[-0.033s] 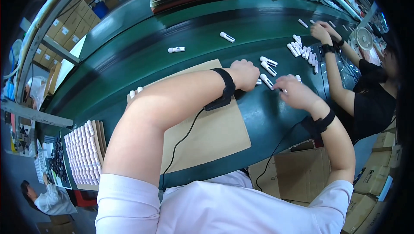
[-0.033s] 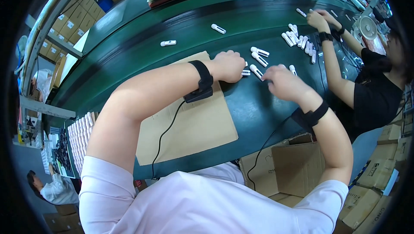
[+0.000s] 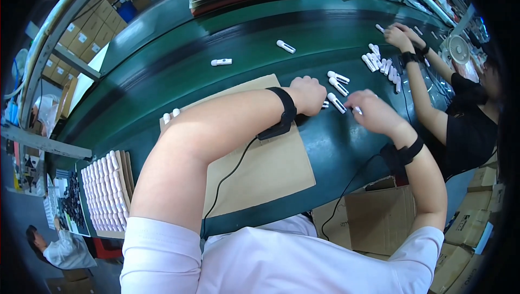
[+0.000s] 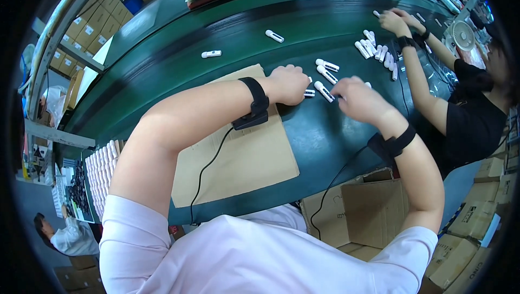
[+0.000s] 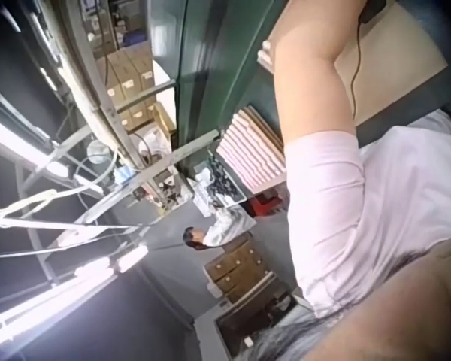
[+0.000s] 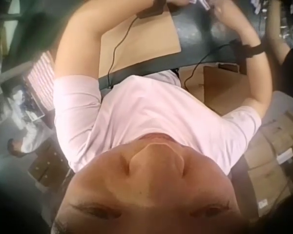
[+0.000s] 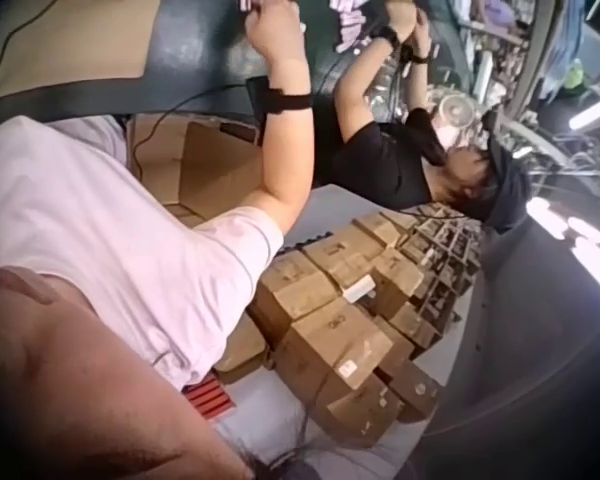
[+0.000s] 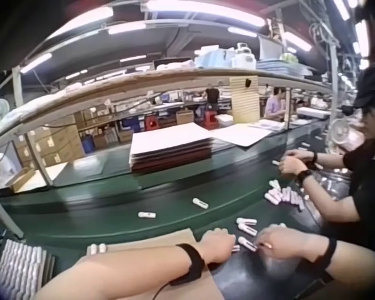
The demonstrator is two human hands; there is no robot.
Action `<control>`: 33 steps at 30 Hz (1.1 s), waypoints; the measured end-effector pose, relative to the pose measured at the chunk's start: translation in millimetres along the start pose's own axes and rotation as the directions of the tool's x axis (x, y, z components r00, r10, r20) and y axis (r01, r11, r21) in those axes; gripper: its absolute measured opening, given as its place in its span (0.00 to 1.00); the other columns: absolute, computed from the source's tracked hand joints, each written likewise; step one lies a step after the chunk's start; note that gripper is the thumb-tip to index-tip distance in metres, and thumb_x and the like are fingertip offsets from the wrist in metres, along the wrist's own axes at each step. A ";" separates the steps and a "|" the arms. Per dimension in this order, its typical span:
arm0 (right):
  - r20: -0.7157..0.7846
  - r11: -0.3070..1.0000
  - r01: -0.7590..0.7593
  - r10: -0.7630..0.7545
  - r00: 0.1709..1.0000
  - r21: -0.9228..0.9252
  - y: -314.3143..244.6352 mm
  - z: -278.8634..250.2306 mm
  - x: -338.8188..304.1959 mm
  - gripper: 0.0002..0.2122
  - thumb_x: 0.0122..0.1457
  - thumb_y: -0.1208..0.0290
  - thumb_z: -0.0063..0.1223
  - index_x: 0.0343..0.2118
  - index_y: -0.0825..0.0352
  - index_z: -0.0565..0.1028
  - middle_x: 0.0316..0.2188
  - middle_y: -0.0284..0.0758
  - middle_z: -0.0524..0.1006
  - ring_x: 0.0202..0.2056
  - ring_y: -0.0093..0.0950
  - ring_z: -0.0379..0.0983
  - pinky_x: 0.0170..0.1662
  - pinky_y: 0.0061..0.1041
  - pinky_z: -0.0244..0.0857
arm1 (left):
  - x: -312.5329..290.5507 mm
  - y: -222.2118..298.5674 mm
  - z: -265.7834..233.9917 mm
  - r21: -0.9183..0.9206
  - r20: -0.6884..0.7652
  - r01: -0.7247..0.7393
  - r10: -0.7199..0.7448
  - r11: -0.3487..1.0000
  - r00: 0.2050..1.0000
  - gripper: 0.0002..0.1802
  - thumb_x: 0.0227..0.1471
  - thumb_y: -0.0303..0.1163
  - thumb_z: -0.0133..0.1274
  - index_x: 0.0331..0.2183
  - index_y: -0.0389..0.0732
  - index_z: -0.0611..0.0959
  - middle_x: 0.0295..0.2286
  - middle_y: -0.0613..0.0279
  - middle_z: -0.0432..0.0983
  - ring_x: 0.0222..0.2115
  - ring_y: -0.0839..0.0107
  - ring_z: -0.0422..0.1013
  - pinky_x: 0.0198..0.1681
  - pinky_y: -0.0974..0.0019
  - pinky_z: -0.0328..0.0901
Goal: The person picks up microphones and receivers, turns them over, and presses them together before placing them on cardboard sheets. They then hold up a large plastic film of microphone covers and repeat the process of assembling and arranging the devices.
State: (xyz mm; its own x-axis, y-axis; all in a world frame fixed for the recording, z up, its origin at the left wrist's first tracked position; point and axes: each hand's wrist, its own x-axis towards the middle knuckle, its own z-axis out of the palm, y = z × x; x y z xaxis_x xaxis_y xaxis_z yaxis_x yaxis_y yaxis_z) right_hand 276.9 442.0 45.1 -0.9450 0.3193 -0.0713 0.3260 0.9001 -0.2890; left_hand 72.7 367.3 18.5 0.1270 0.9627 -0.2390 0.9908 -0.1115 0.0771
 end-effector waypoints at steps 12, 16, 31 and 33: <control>-0.040 0.995 -0.099 0.099 0.994 -0.004 1.0 -22.8 182.9 0.10 0.51 0.72 0.51 0.37 0.68 0.76 0.36 0.43 0.77 0.40 0.39 0.73 0.44 0.33 0.66 | -36.9 -34.3 -32.5 -0.137 -0.056 0.048 -0.056 0.989 0.997 0.16 0.46 0.41 0.53 0.35 0.41 0.83 0.38 0.50 0.76 0.42 0.55 0.71 0.41 0.56 0.68; 0.103 0.977 -0.170 0.184 0.978 -0.125 -21.1 -9.1 241.0 0.11 0.51 0.71 0.52 0.37 0.67 0.76 0.37 0.43 0.77 0.41 0.39 0.73 0.45 0.32 0.66 | -59.7 -105.8 -56.9 -0.217 -0.026 0.316 -0.329 0.924 0.944 0.11 0.46 0.38 0.54 0.30 0.41 0.81 0.28 0.52 0.77 0.33 0.55 0.73 0.37 0.58 0.68; -0.099 0.967 -0.105 0.131 0.986 0.234 -35.3 3.4 240.8 0.08 0.54 0.71 0.53 0.35 0.69 0.73 0.30 0.37 0.76 0.33 0.28 0.72 0.37 0.25 0.66 | -106.0 -256.7 1.1 -0.040 0.026 0.630 -0.629 0.776 0.777 0.11 0.48 0.31 0.51 0.34 0.38 0.82 0.37 0.51 0.77 0.40 0.54 0.73 0.42 0.58 0.68; -0.130 0.941 -0.069 0.118 0.984 0.332 -47.7 -13.4 213.2 0.08 0.54 0.72 0.54 0.35 0.69 0.73 0.28 0.35 0.75 0.31 0.24 0.71 0.36 0.21 0.65 | -106.0 -254.8 4.5 0.025 0.065 0.665 -0.665 0.747 0.744 0.11 0.48 0.31 0.52 0.35 0.37 0.81 0.37 0.51 0.77 0.41 0.55 0.73 0.43 0.58 0.68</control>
State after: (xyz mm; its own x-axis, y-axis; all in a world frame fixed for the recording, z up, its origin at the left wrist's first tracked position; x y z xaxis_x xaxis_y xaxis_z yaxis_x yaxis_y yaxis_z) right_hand 60.3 471.1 56.4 -0.8881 0.4592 0.0197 0.3627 0.7263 -0.5839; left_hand -193.1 292.6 19.8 -0.5610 0.7746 -0.2919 0.8254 0.5504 -0.1259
